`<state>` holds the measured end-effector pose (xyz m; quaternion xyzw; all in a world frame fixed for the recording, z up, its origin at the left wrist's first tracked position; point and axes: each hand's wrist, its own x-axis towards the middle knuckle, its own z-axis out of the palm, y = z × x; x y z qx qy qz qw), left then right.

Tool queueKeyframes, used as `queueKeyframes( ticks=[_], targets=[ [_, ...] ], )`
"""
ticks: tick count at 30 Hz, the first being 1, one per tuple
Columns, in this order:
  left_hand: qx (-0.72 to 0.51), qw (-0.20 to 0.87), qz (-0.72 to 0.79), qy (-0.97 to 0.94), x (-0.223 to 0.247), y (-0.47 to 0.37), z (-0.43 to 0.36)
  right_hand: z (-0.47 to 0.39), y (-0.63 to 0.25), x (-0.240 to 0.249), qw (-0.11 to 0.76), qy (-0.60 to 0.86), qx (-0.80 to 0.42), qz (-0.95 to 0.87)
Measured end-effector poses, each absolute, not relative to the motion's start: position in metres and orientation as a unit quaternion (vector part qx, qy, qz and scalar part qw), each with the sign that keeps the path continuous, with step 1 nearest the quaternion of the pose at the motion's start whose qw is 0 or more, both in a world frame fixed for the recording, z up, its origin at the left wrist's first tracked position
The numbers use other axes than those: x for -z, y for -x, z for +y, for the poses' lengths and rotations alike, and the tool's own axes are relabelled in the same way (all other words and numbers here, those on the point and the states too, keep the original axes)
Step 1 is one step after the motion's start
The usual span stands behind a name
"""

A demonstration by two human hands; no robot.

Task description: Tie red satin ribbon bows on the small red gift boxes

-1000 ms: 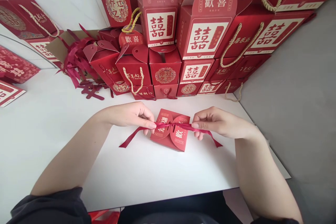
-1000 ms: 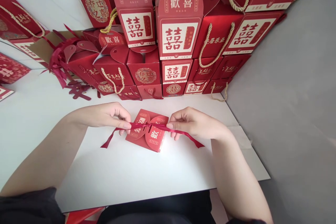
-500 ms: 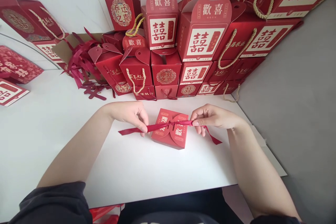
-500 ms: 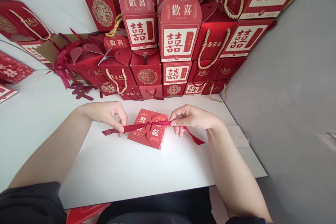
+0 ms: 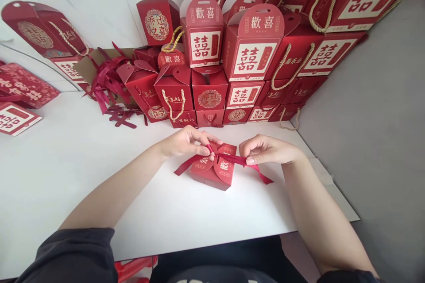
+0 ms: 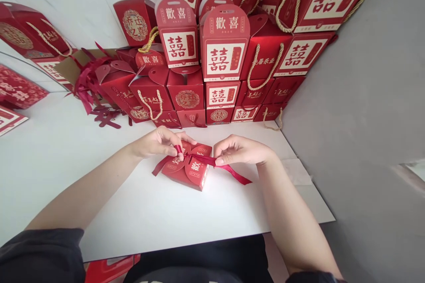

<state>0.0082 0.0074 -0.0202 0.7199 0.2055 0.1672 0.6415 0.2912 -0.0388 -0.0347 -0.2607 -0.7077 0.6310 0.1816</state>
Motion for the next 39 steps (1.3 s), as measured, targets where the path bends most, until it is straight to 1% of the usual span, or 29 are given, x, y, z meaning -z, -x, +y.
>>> queueKeyframes(
  ticks=[4, 7, 10, 14, 17, 20, 22, 24, 27, 30, 34, 39],
  targets=[
    [-0.178, 0.609, 0.245, -0.733, 0.019, -0.010, 0.006, -0.045, -0.285, 0.028, 0.296, 0.221, -0.552, -0.748],
    [-0.169, 0.603, 0.245, -0.741, 0.017, -0.011, 0.006, -0.051, -0.272, 0.026, 0.347, 0.207, -0.530, -0.745],
    [-0.160, 0.592, 0.255, -0.748, 0.017, -0.012, 0.005, -0.055, -0.256, 0.030, 0.396, 0.252, -0.505, -0.724],
    [-0.154, 0.579, 0.266, -0.755, 0.016, -0.013, 0.002, -0.058, -0.235, 0.043, 0.442, 0.311, -0.438, -0.718],
    [-0.147, 0.535, 0.270, -0.787, 0.011, -0.014, -0.002, -0.062, -0.223, 0.049, 0.447, 0.341, -0.364, -0.742],
    [-0.151, 0.510, 0.265, -0.804, 0.005, -0.015, -0.006, -0.068, -0.218, 0.046, 0.428, 0.354, -0.303, -0.774],
    [-0.155, 0.502, 0.272, -0.807, 0.004, -0.016, -0.008, -0.070, -0.219, 0.041, 0.419, 0.348, -0.310, -0.779],
    [-0.154, 0.488, 0.287, -0.810, 0.004, -0.016, -0.009, -0.070, -0.222, 0.037, 0.428, 0.347, -0.343, -0.761],
    [-0.150, 0.480, 0.301, -0.810, 0.005, -0.017, -0.011, -0.067, -0.224, 0.034, 0.446, 0.392, -0.368, -0.716],
    [-0.151, 0.501, 0.317, -0.791, 0.005, -0.018, -0.015, -0.065, -0.223, 0.035, 0.427, 0.438, -0.339, -0.715],
    [-0.157, 0.505, 0.345, -0.776, 0.002, -0.018, -0.020, -0.067, -0.219, 0.037, 0.420, 0.424, -0.281, -0.752],
    [-0.141, 0.500, 0.322, -0.792, -0.003, -0.014, -0.017, -0.069, -0.220, 0.038, 0.449, 0.432, -0.294, -0.725]
  ],
)
